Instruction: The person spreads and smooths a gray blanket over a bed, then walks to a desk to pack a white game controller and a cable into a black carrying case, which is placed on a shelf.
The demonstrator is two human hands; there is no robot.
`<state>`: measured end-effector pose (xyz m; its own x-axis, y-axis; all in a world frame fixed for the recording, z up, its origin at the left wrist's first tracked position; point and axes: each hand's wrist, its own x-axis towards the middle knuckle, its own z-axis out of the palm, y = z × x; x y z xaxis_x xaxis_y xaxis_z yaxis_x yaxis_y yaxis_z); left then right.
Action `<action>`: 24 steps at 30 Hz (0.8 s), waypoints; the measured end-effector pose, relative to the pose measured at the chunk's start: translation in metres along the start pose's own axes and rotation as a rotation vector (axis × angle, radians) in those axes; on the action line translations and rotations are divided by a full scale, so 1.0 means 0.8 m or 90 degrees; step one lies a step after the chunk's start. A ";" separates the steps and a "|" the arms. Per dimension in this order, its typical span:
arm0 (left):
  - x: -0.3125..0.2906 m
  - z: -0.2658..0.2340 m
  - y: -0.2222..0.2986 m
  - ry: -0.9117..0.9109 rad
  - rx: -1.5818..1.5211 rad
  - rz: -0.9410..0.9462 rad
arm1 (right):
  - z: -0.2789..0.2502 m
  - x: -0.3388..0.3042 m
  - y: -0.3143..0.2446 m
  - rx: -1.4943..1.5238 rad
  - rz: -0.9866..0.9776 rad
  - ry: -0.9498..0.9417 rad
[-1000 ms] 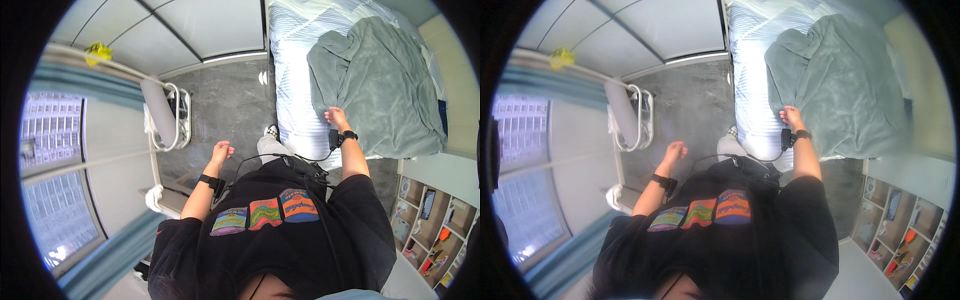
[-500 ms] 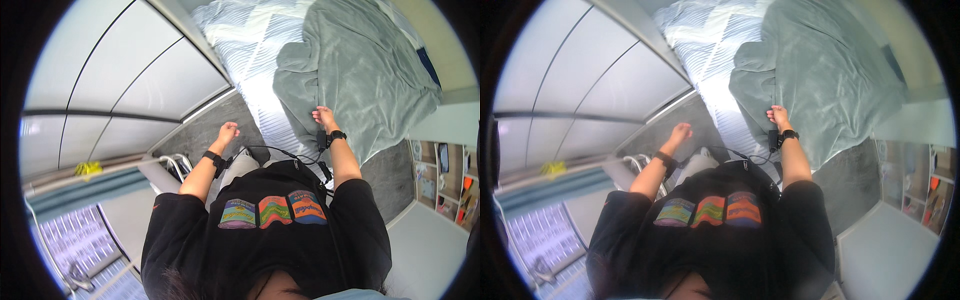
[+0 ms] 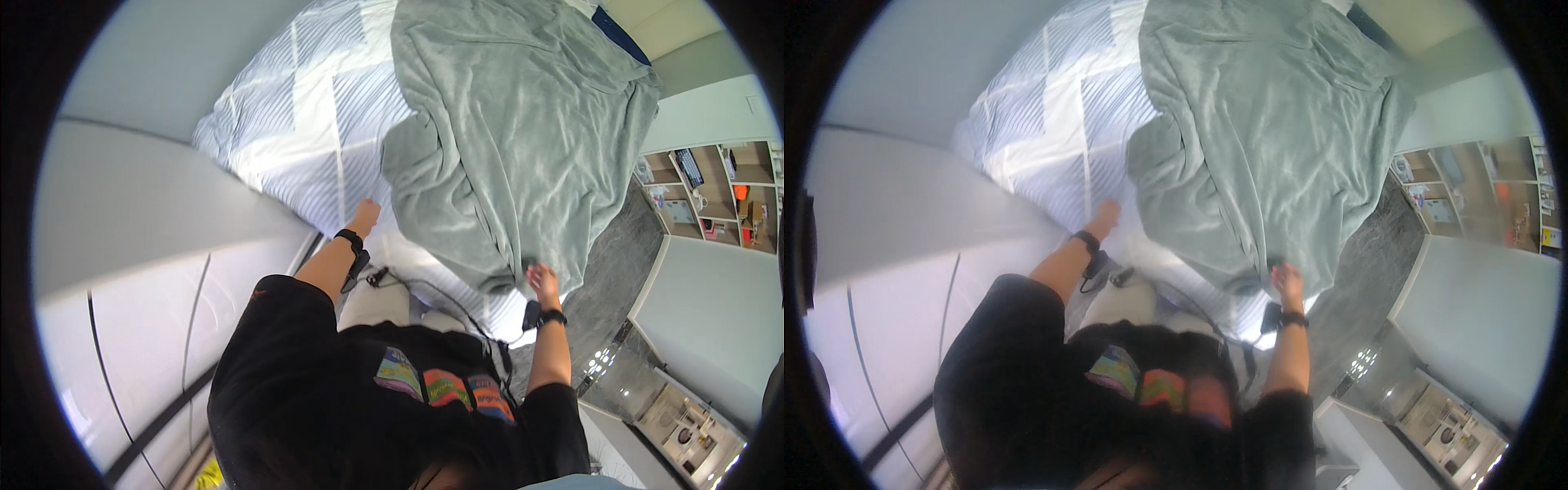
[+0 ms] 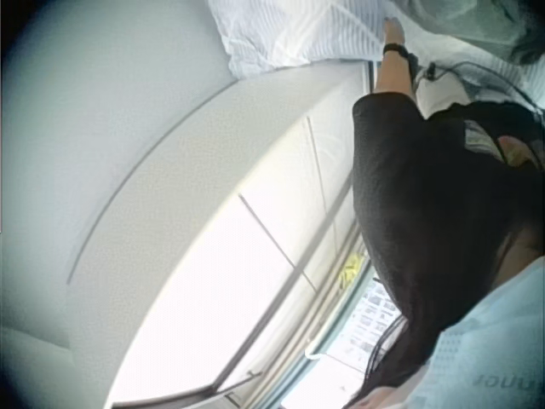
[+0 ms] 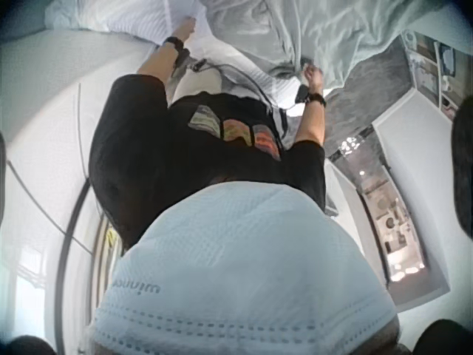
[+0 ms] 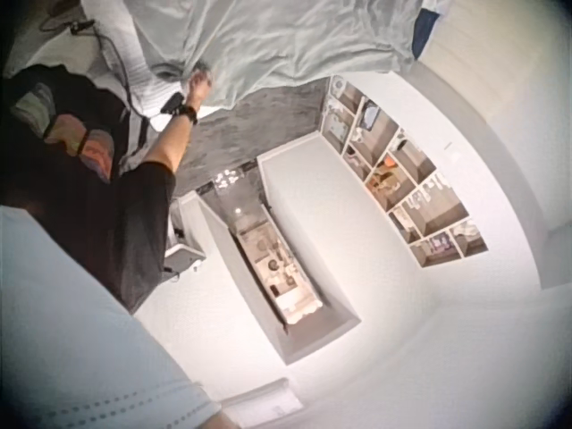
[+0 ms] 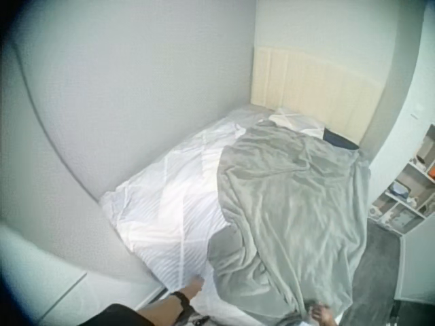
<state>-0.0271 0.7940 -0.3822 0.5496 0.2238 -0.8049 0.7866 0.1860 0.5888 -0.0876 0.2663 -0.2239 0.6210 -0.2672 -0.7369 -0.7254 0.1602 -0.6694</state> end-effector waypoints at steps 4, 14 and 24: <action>0.119 0.027 0.042 0.067 0.227 0.287 | -0.007 -0.038 0.016 0.032 0.007 0.150; 0.074 0.118 0.195 -0.138 -0.031 0.119 | 0.009 -0.137 0.115 0.132 0.114 0.214; -0.127 0.083 0.268 -0.441 -0.102 0.270 | 0.002 -0.136 0.140 0.154 0.041 0.181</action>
<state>0.1050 0.7474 -0.1791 0.8811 -0.3246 -0.3439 0.4520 0.3640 0.8144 -0.2359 0.3148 -0.2185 0.4447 -0.4975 -0.7448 -0.6482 0.3951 -0.6509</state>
